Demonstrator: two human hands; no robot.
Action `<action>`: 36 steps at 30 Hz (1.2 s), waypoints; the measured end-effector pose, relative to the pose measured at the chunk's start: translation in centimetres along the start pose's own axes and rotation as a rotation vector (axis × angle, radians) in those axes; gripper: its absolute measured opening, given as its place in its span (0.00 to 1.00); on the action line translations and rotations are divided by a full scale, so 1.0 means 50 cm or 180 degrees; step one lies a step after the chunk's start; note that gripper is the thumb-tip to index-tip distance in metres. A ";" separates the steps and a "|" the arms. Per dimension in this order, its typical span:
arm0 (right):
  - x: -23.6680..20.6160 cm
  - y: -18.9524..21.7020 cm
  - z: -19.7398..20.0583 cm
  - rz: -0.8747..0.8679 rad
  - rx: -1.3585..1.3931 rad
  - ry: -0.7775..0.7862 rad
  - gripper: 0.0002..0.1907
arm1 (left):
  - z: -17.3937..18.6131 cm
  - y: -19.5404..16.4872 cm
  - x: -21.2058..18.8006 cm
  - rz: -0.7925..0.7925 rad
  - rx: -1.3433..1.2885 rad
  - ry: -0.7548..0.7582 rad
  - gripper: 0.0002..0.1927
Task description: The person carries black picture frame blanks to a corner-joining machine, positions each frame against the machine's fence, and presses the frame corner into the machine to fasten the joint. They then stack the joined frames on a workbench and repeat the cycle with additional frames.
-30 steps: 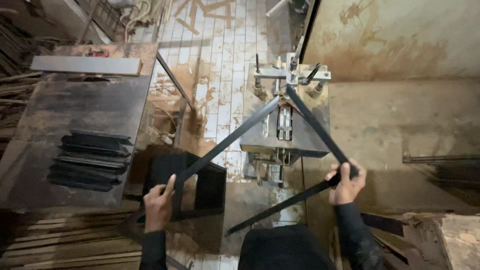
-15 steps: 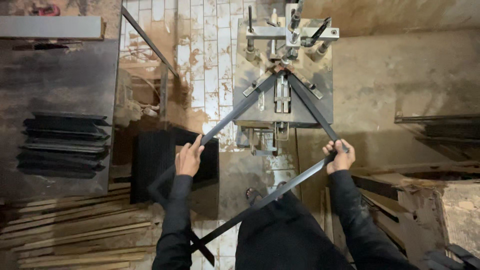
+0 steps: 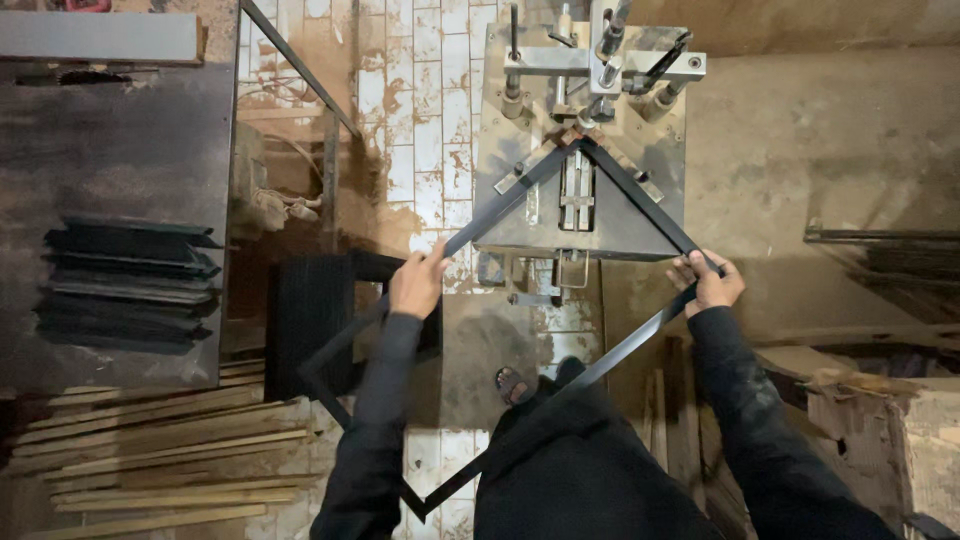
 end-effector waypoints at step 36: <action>0.016 -0.026 0.003 -0.0198 -0.0587 0.0259 0.03 | -0.027 0.179 -0.848 0.3404 -0.1557 0.0714 0.35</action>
Point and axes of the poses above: each hand's wrist, its own x-axis towards the middle knuckle, its own z-axis out of the back of the hand, y = z × x, the point moved 8 cm from there along x, towards the middle knuckle, and after that the axes turned 10 degrees about -y, right-handed, at the moved point
